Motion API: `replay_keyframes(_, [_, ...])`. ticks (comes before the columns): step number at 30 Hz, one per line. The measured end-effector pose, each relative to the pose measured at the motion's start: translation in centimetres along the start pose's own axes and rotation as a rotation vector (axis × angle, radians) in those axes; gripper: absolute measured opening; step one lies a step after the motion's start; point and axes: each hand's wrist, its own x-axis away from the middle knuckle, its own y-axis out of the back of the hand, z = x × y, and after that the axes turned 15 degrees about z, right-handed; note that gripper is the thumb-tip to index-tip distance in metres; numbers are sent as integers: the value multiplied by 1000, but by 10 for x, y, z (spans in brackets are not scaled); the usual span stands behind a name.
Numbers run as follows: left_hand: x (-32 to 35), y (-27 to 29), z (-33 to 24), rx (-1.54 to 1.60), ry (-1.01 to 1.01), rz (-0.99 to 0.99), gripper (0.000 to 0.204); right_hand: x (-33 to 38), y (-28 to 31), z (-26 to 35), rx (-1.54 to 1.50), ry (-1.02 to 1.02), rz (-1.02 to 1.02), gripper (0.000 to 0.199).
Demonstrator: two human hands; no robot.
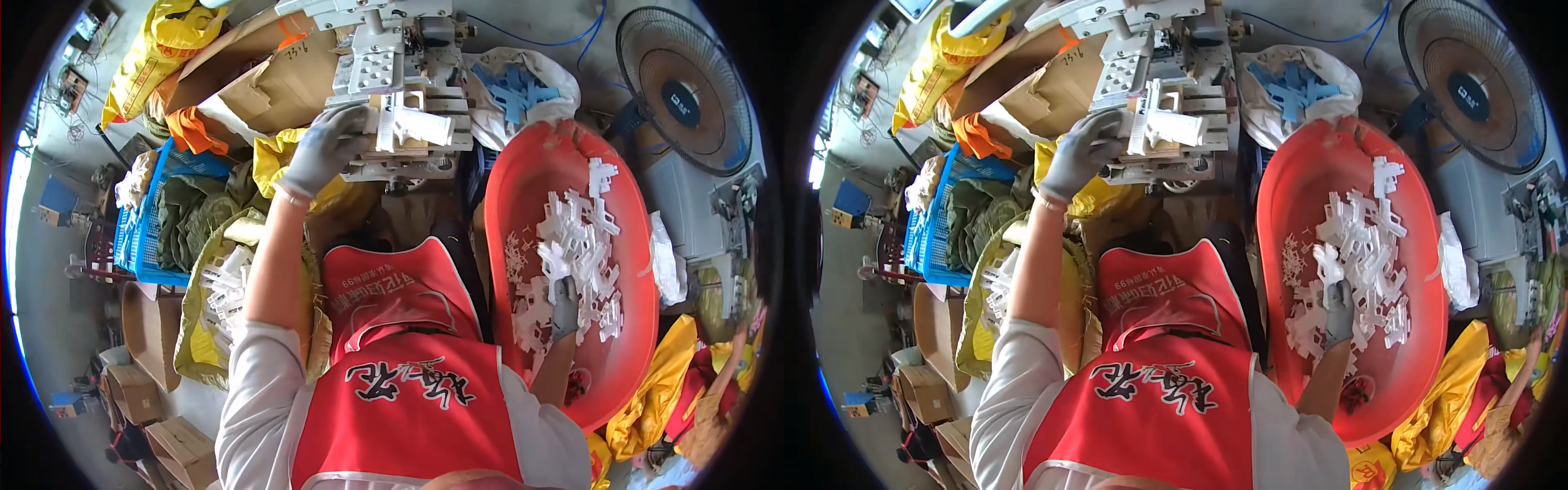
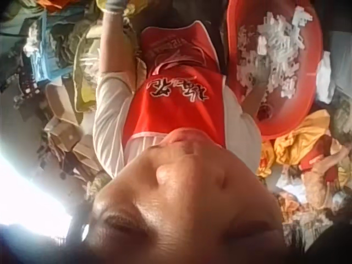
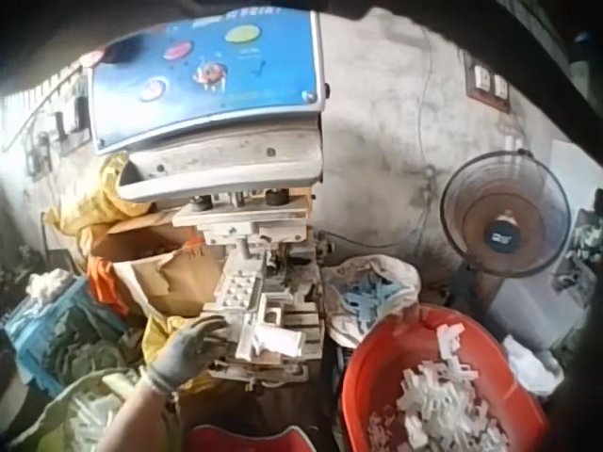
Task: Processing plastic toy components using a machine and sorting them into a bag.
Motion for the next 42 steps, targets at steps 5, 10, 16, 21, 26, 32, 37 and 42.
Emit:
replay_keyframes(5, [-23,9,3,246,106,125,33,-21,-35,21,-650,259,219,41])
replay_keyframes(10, [-14,8,12,178,39,-72,28,-56,-97,106,-386,450,310,42])
replay_keyframes(16, [67,16,12,162,140,-222,31,-103,-205,215,640,885,328,43])
replay_keyframes(21, [154,28,14,139,376,-244,32,-137,-252,234,1144,1064,376,41])
replay_keyframes(26, [242,12,14,162,628,-363,30,-153,-266,240,1471,1270,378,37])
replay_keyframes(32, [271,12,-6,-66,539,-452,36,-99,-226,227,1234,1027,291,35])
replay_keyframes(37, [362,28,2,418,718,-751,39,-87,-111,147,1244,777,120,31])
replay_keyframes(42, [396,61,2,-544,870,-298,29,-45,6,53,931,463,-84,31])
